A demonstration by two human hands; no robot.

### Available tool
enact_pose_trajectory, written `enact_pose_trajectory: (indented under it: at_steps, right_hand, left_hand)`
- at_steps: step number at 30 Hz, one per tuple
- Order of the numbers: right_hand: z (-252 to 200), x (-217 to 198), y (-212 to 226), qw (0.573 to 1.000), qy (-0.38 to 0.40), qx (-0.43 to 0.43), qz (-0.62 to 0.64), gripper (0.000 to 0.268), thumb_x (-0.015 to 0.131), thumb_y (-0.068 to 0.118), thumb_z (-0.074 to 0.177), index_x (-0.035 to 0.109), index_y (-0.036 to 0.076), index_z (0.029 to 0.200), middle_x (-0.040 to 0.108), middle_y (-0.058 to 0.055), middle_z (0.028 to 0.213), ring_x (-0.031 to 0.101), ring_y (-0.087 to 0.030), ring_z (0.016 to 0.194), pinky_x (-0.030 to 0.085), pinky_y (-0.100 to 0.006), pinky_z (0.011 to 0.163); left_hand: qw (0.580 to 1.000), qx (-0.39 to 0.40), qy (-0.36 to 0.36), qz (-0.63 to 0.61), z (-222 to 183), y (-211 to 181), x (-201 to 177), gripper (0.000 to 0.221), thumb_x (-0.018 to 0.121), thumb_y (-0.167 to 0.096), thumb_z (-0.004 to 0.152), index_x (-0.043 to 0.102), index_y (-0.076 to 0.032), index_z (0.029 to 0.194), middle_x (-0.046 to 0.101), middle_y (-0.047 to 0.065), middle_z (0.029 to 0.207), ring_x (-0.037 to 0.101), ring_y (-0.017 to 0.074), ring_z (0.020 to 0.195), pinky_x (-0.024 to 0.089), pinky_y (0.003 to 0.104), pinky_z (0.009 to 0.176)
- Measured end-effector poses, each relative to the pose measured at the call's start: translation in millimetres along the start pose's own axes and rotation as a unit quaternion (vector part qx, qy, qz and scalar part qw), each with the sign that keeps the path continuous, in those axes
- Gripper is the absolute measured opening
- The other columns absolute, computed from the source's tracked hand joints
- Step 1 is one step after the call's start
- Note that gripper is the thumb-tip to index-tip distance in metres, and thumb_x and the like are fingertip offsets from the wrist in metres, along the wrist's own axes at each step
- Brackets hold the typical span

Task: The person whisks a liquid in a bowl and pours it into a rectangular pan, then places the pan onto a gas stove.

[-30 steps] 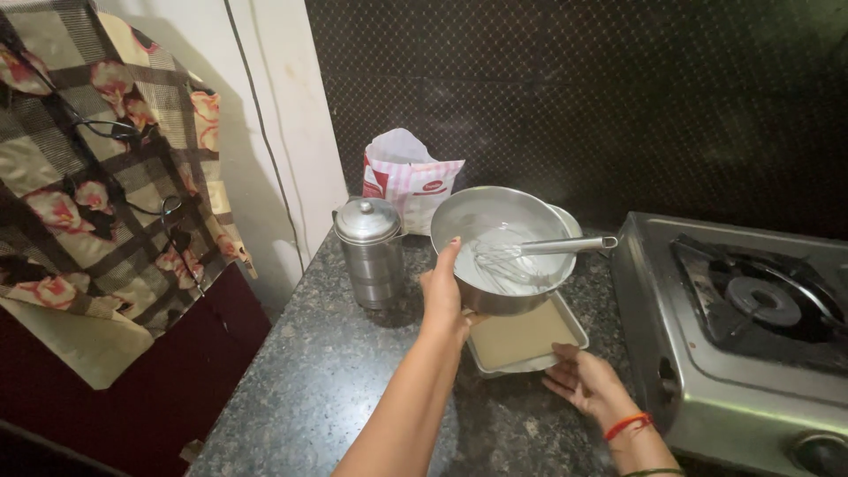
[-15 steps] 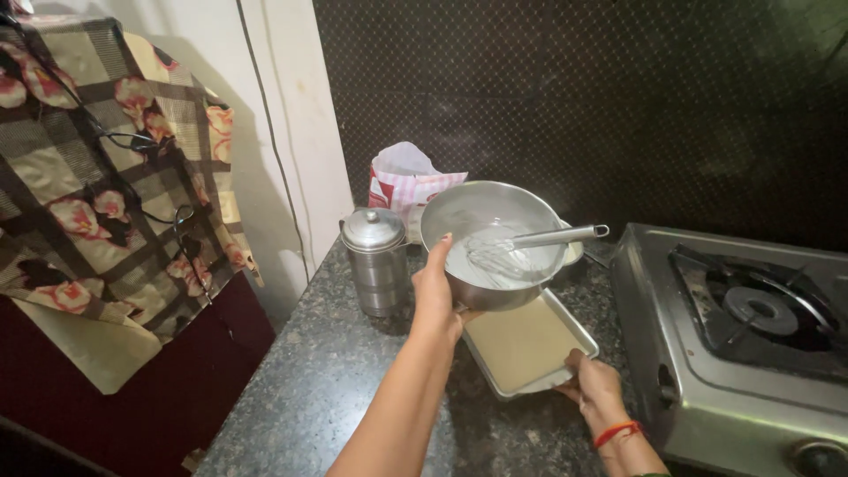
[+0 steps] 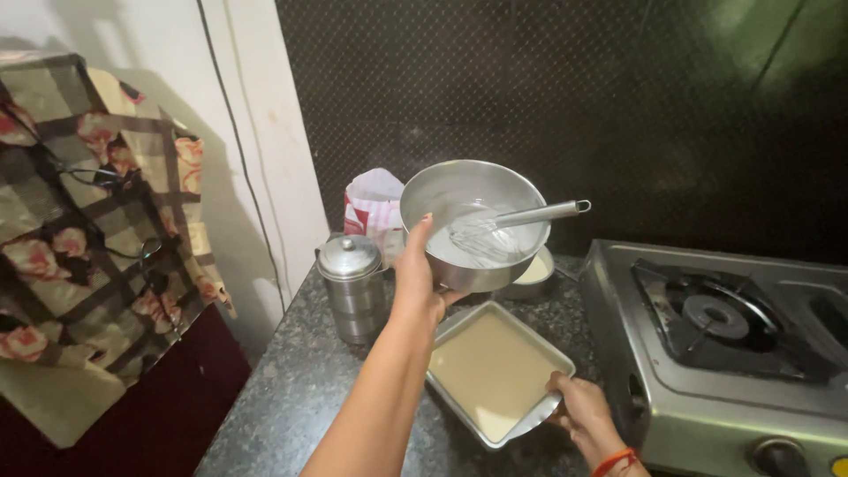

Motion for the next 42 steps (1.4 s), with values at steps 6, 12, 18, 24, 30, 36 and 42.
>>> enact_pose_trajectory:
  at_steps: [6,12,18,24,30,36,42]
  right_hand:
    - [-10,6,9,0.999,0.026,0.017,0.017,0.019,0.065,0.013,0.084,0.067,-0.006,0.090,0.067,-0.016,0.075,0.065,-0.029,0.059,0.059,-0.047,0.059]
    - [-27,4,52,0.999,0.029,0.014,0.036,0.020,0.066,0.017,0.085,0.067,-0.001,0.095,0.071,-0.016,0.084,0.066,-0.030,0.069,0.056,-0.048,0.063]
    - [-86,3,133,1.000,-0.026,0.016,-0.003,0.038,0.067,0.008,0.081,0.063,-0.011,0.113,0.072,-0.025,0.104,0.076,-0.037,0.095,0.065,-0.048,0.085]
    - [-83,-39,168,0.998,-0.020,-0.021,0.058,0.039,0.063,0.011,0.083,0.064,-0.008,0.118,0.069,-0.019,0.110,0.069,-0.033,0.097,0.059,-0.049,0.087]
    - [-81,-111,207,0.993,-0.081,-0.054,0.066,0.044,0.062,0.009,0.085,0.058,-0.011,0.125,0.066,-0.023,0.117,0.069,-0.034,0.101,0.059,-0.052,0.095]
    - [-65,-185,231,0.990,-0.096,-0.082,0.058,0.046,0.058,0.011,0.086,0.059,-0.005,0.129,0.066,-0.019,0.117,0.067,-0.034,0.103,0.057,-0.053,0.093]
    - [-53,-237,246,0.988,-0.096,-0.090,0.084,0.049,0.058,0.009,0.086,0.056,-0.008,0.132,0.065,-0.022,0.117,0.067,-0.039,0.107,0.061,-0.055,0.089]
  left_hand:
    - [1.000,-0.003,0.016,0.012,7,-9,8,0.086,0.067,-0.058,0.073,0.050,-0.011,0.144,0.057,0.021,0.142,0.063,0.0416,0.120,0.054,0.066,0.088]
    - [1.000,0.000,0.029,0.009,15,-26,16,0.087,0.066,-0.058,0.074,0.049,-0.010,0.144,0.054,0.022,0.144,0.062,0.0439,0.121,0.053,0.067,0.088]
    - [0.999,0.015,0.031,0.000,6,-58,32,0.092,0.068,-0.057,0.072,0.046,-0.005,0.145,0.053,0.024,0.143,0.062,0.0455,0.124,0.055,0.070,0.089]
    - [1.000,0.009,0.006,0.009,14,-63,35,0.097,0.069,-0.056,0.073,0.037,-0.003,0.147,0.050,0.024,0.144,0.062,0.0448,0.124,0.055,0.071,0.089]
    - [1.000,-0.007,-0.009,-0.016,9,-40,45,0.094,0.071,-0.054,0.070,0.039,-0.009,0.146,0.052,0.021,0.144,0.061,0.0430,0.123,0.055,0.072,0.088]
    - [0.999,-0.008,-0.009,-0.036,5,7,47,0.087,0.070,-0.053,0.072,0.048,-0.009,0.143,0.057,0.021,0.141,0.063,0.0456,0.121,0.055,0.073,0.086]
    - [0.997,-0.023,-0.052,-0.045,-10,69,31,0.080,0.068,-0.052,0.077,0.052,-0.006,0.141,0.060,0.022,0.137,0.065,0.0460,0.116,0.053,0.071,0.081]
Point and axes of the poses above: each hand's wrist, its own z-axis towards the middle knuckle, its own x-axis out of the palm, y = z × x, the point moved 8 cm from there along z, towards the middle knuckle
